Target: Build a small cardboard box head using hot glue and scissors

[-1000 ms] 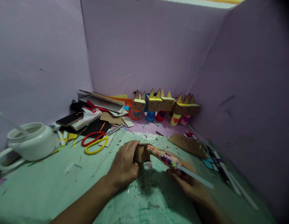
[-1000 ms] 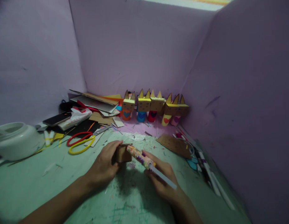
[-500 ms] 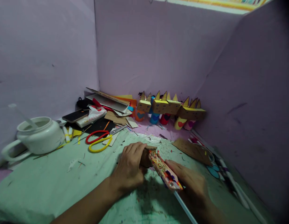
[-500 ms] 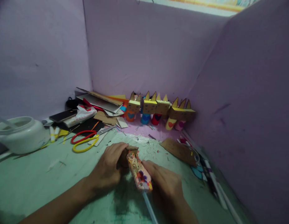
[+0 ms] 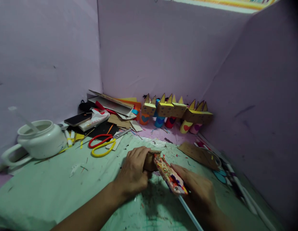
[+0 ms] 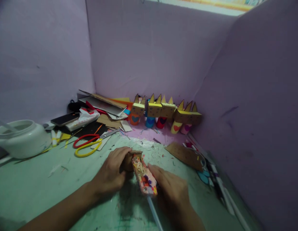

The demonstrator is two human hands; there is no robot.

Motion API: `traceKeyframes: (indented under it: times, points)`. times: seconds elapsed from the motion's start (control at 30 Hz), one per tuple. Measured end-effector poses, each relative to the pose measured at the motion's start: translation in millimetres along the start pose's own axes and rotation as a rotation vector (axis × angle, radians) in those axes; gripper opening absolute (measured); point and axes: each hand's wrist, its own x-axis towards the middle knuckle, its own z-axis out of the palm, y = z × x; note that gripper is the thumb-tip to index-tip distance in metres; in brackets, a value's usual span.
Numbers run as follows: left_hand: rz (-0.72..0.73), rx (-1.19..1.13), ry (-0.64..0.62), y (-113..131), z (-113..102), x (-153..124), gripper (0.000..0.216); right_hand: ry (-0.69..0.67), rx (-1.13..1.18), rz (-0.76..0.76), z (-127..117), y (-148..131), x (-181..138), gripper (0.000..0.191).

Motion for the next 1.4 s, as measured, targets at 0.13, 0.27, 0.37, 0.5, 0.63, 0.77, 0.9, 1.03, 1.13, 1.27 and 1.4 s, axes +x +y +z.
traceKeyframes:
  times: [0.13, 0.27, 0.37, 0.5, 0.63, 0.77, 0.9, 1.03, 1.13, 1.27, 1.4]
  points:
    - [-0.003, -0.015, -0.016, 0, -1, 0, 0.062, -0.009, 0.019, 0.006, -1, -1, 0, 0.042]
    - [-0.022, -0.026, -0.015, 1, -2, 2, 0.061, -0.001, 0.031, 0.017, -3, -2, 4, 0.041]
    - [-0.047, -0.062, -0.007, 1, -3, 3, 0.059, 0.008, 0.039, 0.035, -4, -3, 6, 0.038]
    - [-0.06, -0.105, -0.005, -1, -3, 3, 0.06, 0.012, 0.005, 0.05, -5, -2, 6, 0.036]
    - [-0.052, -0.135, 0.0, -2, -2, 2, 0.063, 0.019, 0.023, 0.05, -7, -1, 8, 0.035]
    - [-0.071, -0.156, 0.003, -4, -2, 2, 0.062, 0.086, 0.044, 0.068, -7, -2, 11, 0.03]
    - [-0.071, -0.188, 0.021, -4, -2, 2, 0.062, 0.082, 0.059, 0.111, -5, -1, 8, 0.03]
    - [-0.079, -0.226, 0.007, -4, -3, 3, 0.06, 0.043, 0.074, 0.116, -4, 2, 3, 0.032]
    - [-0.09, -0.26, -0.022, -3, -5, 4, 0.059, 0.014, 0.078, 0.089, -6, 5, 3, 0.034]
    - [-0.09, -0.271, -0.08, -2, -8, 5, 0.058, -0.028, 0.085, 0.102, -9, 7, 4, 0.035]
    - [-0.078, -0.257, -0.076, -2, -8, 5, 0.063, -0.016, 0.09, 0.095, -10, 7, 5, 0.033]
